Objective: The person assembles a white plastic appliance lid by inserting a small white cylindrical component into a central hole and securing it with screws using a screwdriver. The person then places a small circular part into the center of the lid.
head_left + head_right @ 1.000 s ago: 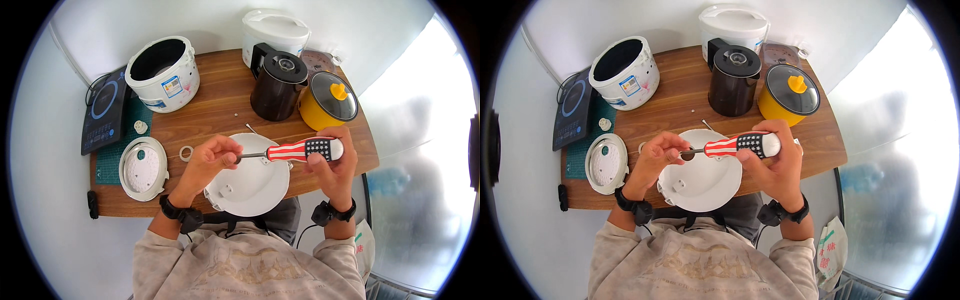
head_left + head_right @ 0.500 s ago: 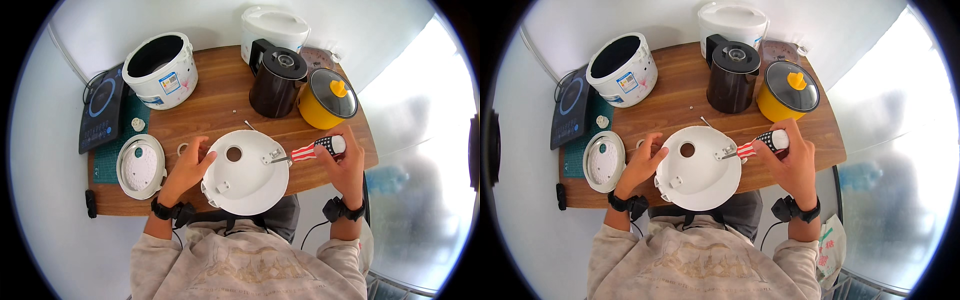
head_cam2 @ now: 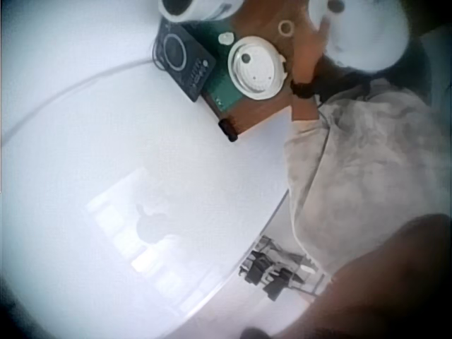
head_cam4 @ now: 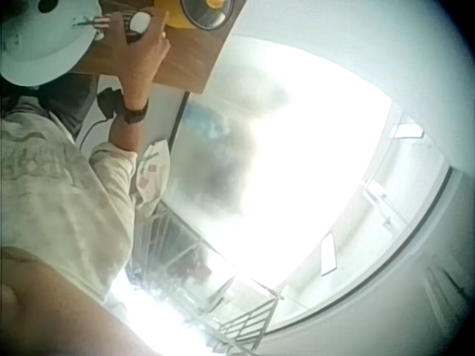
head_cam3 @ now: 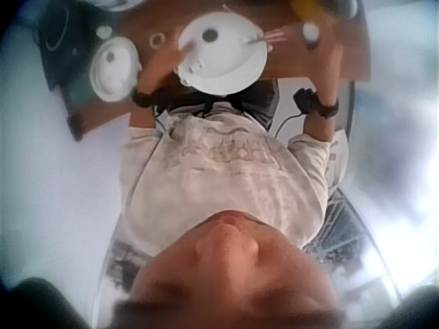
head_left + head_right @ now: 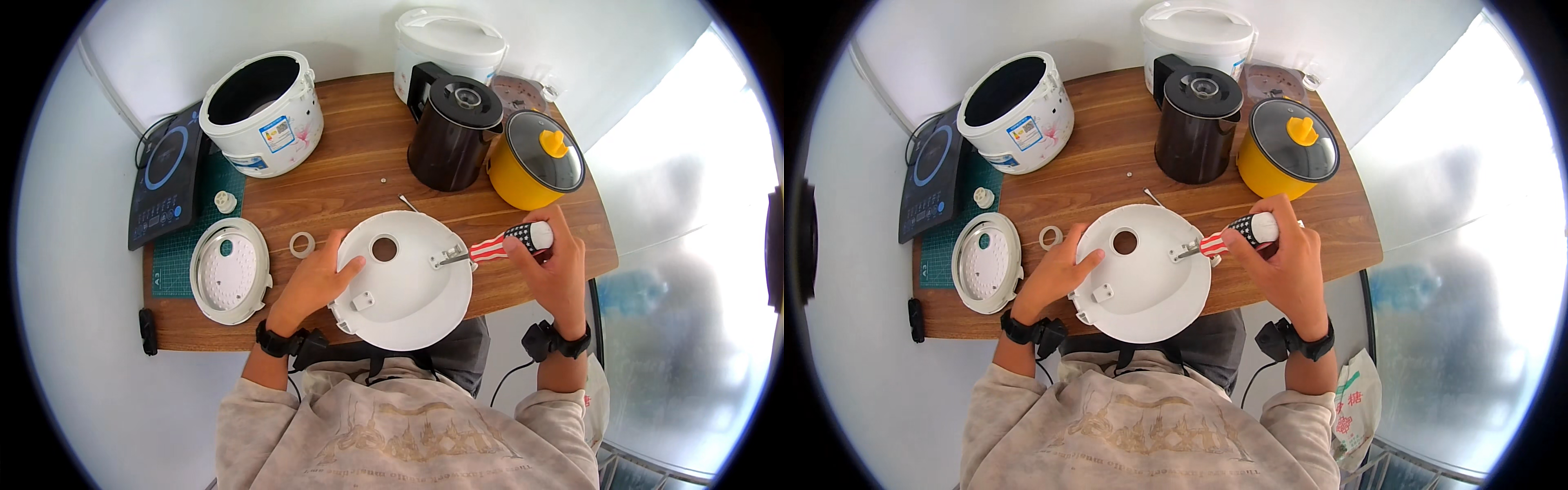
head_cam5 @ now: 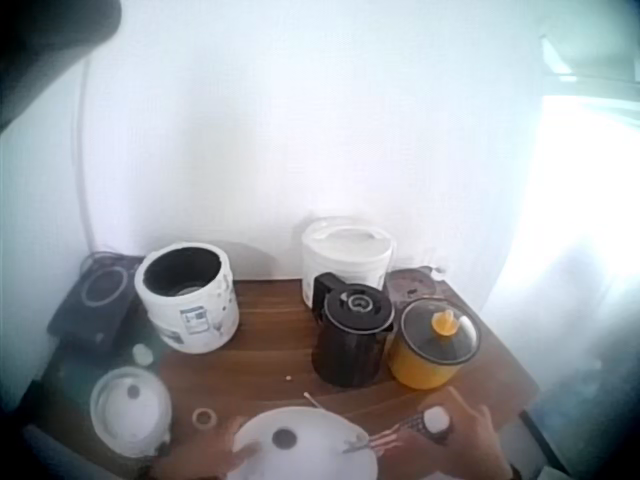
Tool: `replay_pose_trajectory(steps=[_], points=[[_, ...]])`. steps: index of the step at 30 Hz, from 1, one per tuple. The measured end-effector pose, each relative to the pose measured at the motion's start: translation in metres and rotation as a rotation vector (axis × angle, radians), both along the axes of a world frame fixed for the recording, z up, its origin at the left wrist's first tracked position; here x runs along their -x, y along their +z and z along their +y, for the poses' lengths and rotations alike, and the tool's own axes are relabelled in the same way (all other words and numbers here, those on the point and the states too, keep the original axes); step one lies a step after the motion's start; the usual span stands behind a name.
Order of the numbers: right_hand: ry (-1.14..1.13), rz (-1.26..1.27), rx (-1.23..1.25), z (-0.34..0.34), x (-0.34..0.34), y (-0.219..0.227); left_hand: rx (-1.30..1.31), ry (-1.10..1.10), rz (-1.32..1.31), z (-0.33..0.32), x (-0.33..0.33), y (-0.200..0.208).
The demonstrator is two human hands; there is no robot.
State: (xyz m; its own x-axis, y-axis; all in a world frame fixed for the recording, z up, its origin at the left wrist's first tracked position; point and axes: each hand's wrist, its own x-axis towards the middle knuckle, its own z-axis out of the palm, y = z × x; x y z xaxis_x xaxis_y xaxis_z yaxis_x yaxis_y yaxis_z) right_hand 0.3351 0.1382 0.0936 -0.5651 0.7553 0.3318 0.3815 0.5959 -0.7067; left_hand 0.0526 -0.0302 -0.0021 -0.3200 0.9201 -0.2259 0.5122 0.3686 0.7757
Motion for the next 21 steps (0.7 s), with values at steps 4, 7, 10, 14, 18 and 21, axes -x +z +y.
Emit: replay_pose_trajectory(steps=[4, 7, 10, 14, 18, 21], points=[[0.004, -0.012, 0.017, -0.001, 0.001, 0.000, -0.003, -0.010, 0.004, -0.001, -0.001, -0.002], [0.009, -0.034, 0.033, -0.002, 0.001, 0.002, -0.001, -0.012, -0.007, -0.002, 0.001, -0.004], [0.019, -0.046, -0.019, -0.002, 0.001, -0.001, -0.036, -0.020, 0.005, -0.004, 0.001, -0.007], [0.030, -0.045, -0.020, -0.002, 0.003, -0.001, -0.075, -0.029, 0.017, -0.004, 0.000, -0.009], [0.097, -0.108, -0.030, -0.005, 0.005, 0.004, 0.007, 0.008, -0.077, -0.002, -0.002, 0.000], [0.179, -0.123, -0.059, -0.007, 0.007, 0.008, -0.046, 0.005, -0.146, -0.002, 0.002, -0.011]])
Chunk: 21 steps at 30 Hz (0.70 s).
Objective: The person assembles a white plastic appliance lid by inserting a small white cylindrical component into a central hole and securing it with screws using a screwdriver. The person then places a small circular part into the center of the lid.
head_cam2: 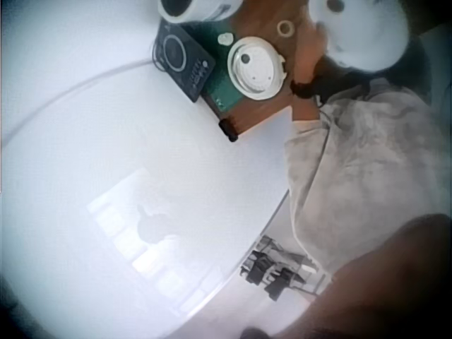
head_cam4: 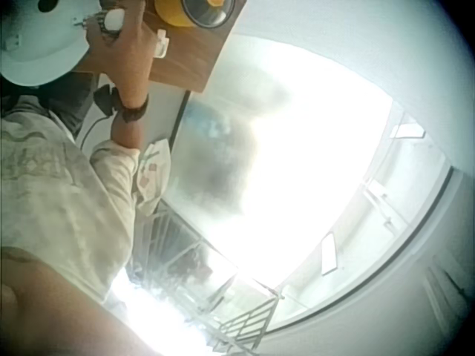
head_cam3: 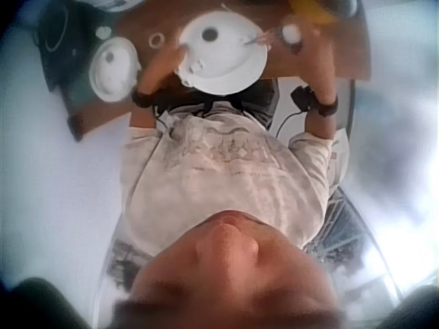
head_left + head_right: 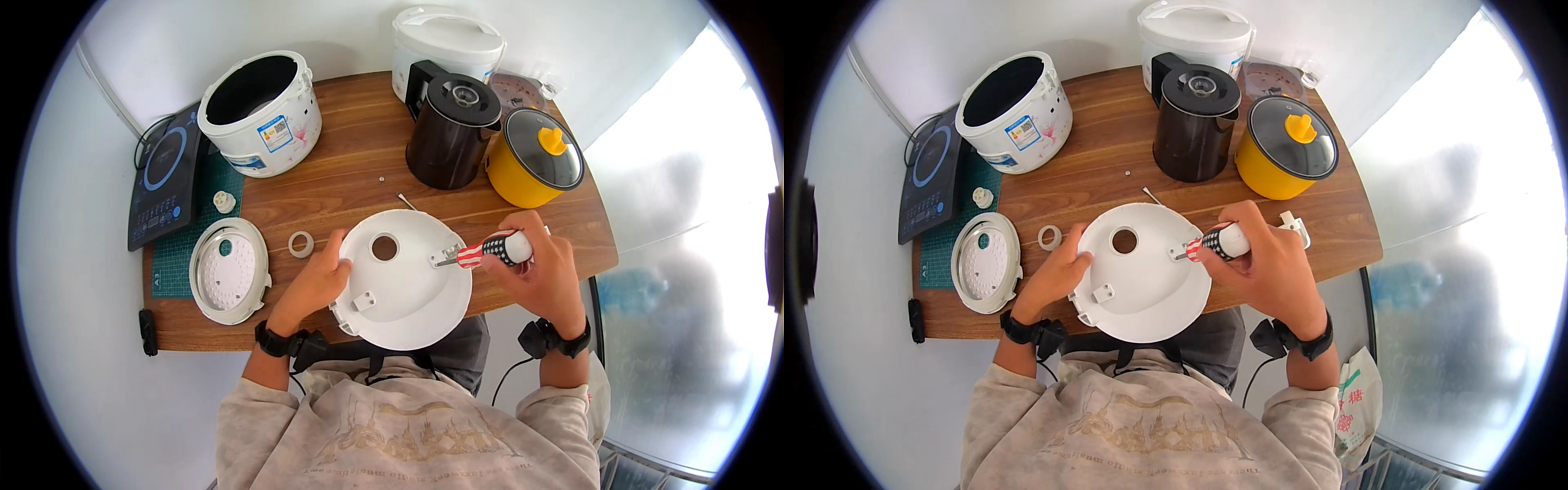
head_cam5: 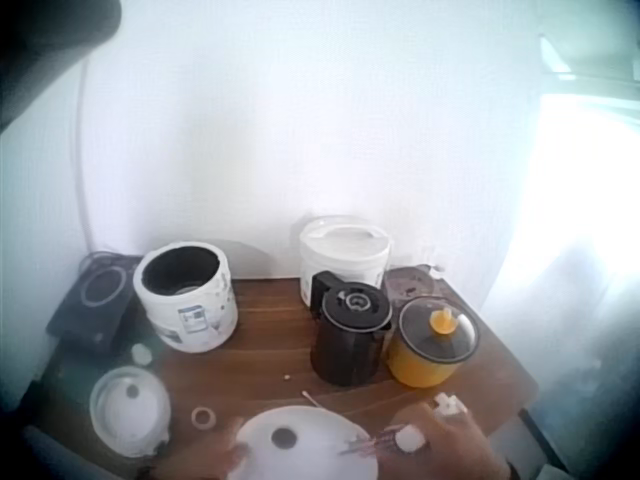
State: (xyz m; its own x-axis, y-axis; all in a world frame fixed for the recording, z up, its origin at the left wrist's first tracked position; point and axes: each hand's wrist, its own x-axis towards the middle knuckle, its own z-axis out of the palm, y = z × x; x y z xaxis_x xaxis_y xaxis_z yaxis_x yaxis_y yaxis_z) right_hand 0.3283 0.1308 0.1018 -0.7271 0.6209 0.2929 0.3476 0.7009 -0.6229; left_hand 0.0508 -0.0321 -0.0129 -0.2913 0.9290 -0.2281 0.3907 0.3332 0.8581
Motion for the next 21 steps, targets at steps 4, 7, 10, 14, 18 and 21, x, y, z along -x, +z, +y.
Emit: replay_pose_trajectory(steps=[4, 7, 10, 14, 18, 21], points=[[0.118, 0.071, -0.108, 0.004, 0.002, -0.001, -0.098, -0.014, 0.007, -0.001, 0.004, -0.017], [0.134, 0.041, -0.164, 0.008, 0.002, 0.002, -0.115, 0.007, -0.003, -0.002, 0.002, -0.021], [0.074, 0.107, -0.058, 0.004, 0.008, 0.007, -0.163, 0.026, -0.002, -0.002, -0.002, -0.022], [0.147, 0.090, -0.037, 0.007, 0.007, 0.009, -0.189, 0.045, -0.013, -0.002, -0.008, -0.016], [0.266, 0.137, -0.087, 0.011, 0.005, 0.021, -0.211, 0.057, 0.031, -0.004, -0.007, -0.022], [0.247, 0.125, -0.096, 0.011, 0.004, 0.025, -0.195, 0.080, -0.019, -0.005, -0.011, -0.019]])
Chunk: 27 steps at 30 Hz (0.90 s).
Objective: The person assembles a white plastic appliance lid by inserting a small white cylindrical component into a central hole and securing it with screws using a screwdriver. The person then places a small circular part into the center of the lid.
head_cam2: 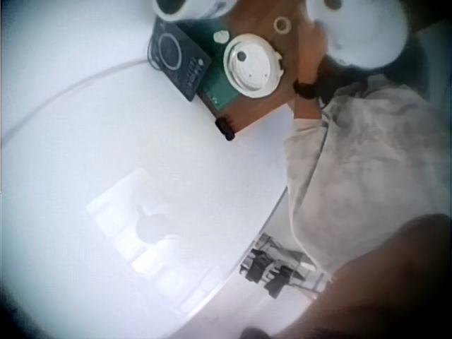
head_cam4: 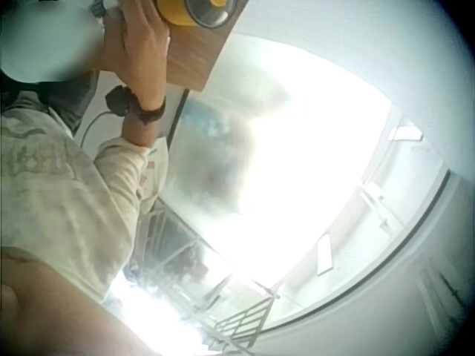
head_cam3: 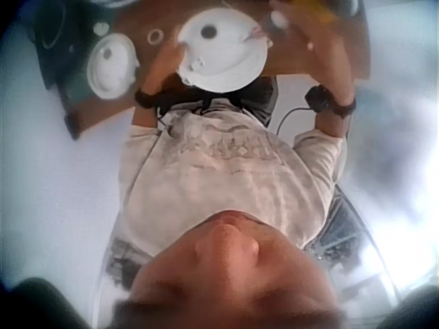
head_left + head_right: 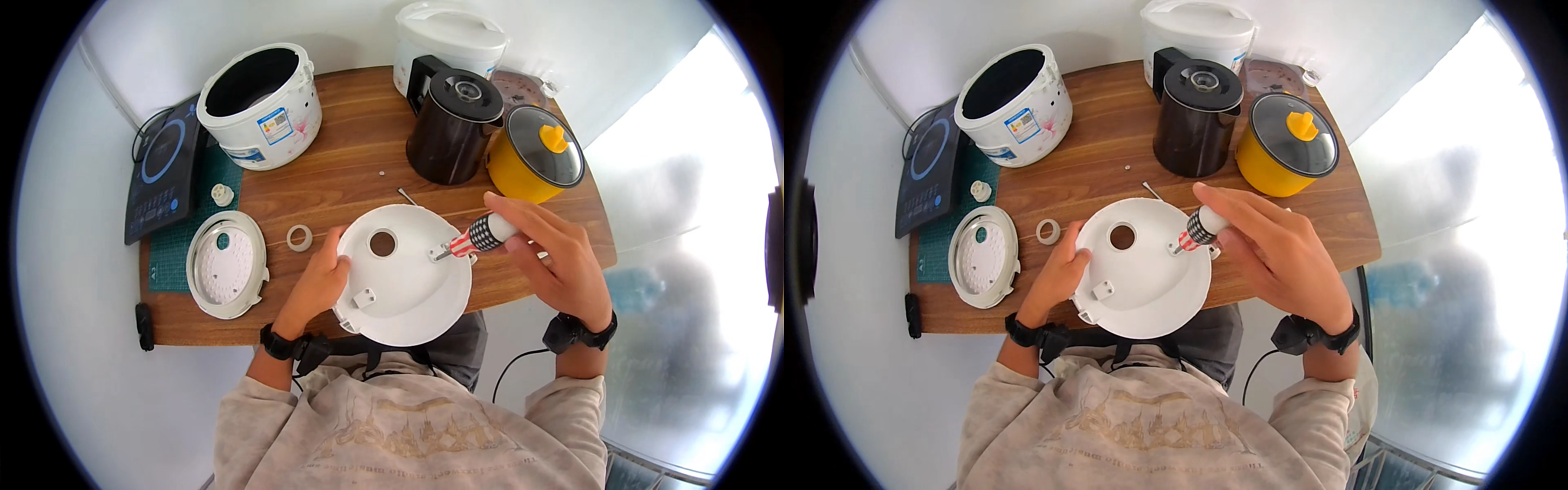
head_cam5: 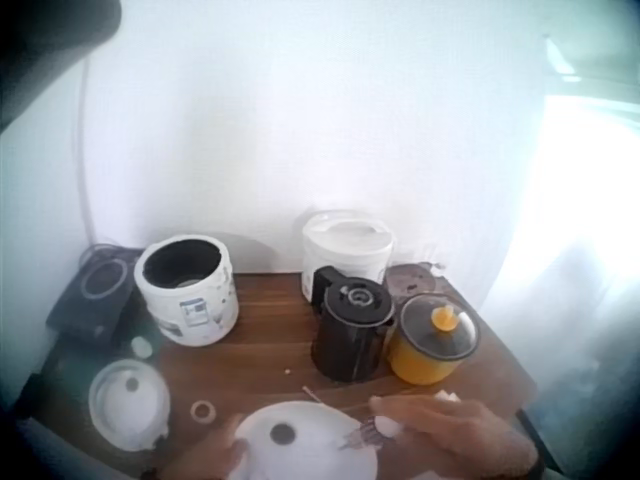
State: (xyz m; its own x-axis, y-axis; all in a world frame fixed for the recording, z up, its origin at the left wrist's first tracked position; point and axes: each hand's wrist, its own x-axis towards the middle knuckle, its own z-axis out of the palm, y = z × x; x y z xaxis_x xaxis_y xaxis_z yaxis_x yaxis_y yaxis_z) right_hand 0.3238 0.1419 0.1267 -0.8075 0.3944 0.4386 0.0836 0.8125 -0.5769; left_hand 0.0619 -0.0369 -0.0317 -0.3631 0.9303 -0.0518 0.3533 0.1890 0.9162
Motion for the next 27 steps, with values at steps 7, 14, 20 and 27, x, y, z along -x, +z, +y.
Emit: replay_pose_trajectory(steps=[7, 14, 20, 27], points=[[-0.213, -0.285, -0.171, 0.002, 0.011, 0.011, -0.005, 0.036, 0.029, 0.000, -0.010, 0.011], [-0.129, 0.036, -0.201, -0.005, 0.032, -0.012, -0.006, 0.056, 0.034, -0.005, -0.009, 0.004], [-0.045, 0.012, 0.071, -0.005, 0.020, -0.004, -0.012, 0.079, 0.002, -0.008, -0.011, 0.001], [-0.063, -0.147, 0.148, 0.000, 0.009, 0.009, 0.023, 0.094, 0.007, -0.007, -0.013, 0.006]])
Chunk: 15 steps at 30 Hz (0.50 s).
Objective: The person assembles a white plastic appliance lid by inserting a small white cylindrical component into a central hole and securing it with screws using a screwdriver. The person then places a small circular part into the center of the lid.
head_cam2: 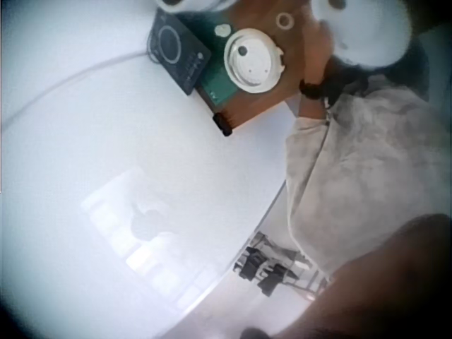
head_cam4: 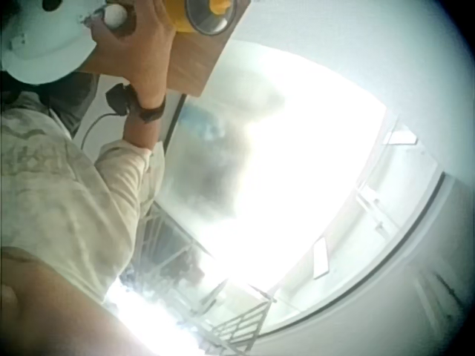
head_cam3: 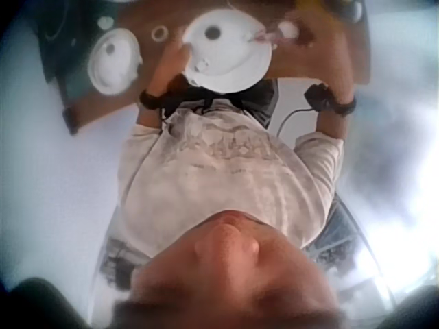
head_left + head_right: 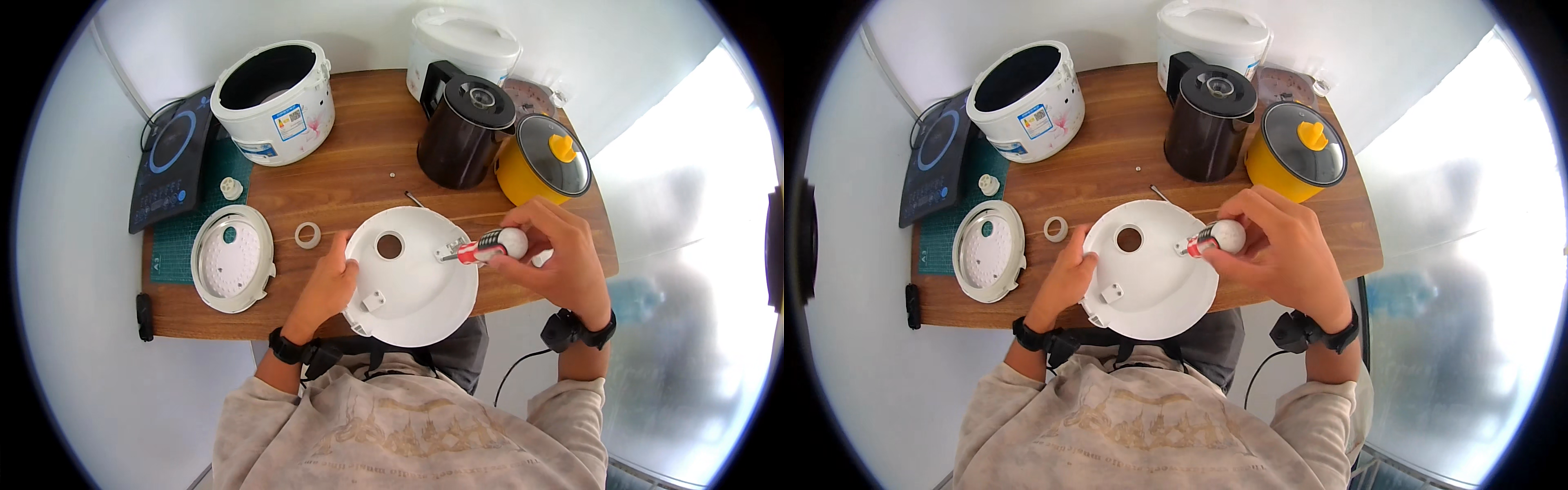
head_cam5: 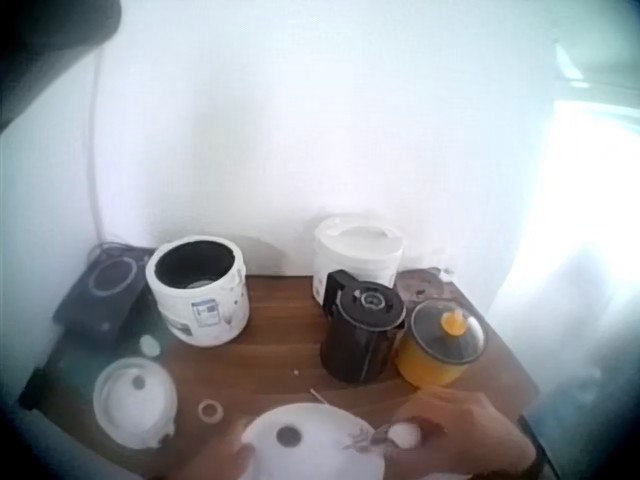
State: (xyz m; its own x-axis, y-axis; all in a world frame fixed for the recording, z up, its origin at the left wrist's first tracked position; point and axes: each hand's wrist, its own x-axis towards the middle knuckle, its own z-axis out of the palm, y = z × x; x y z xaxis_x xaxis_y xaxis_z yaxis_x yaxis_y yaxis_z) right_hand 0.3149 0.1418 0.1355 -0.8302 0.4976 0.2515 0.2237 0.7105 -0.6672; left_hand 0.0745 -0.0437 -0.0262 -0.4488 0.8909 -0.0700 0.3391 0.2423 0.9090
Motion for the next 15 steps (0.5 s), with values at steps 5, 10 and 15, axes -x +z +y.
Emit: replay_pose_trajectory(steps=[5, 10, 15], points=[[-0.198, -0.139, -0.471, -0.007, 0.011, -0.009, -0.009, -0.013, 0.009, 0.001, 0.000, 0.004], [-0.144, 0.015, -0.393, 0.002, 0.016, -0.024, -0.025, -0.032, -0.005, 0.001, 0.002, -0.001], [0.005, 0.067, 0.072, -0.005, 0.007, -0.006, -0.036, -0.022, 0.004, 0.000, 0.004, -0.009]])
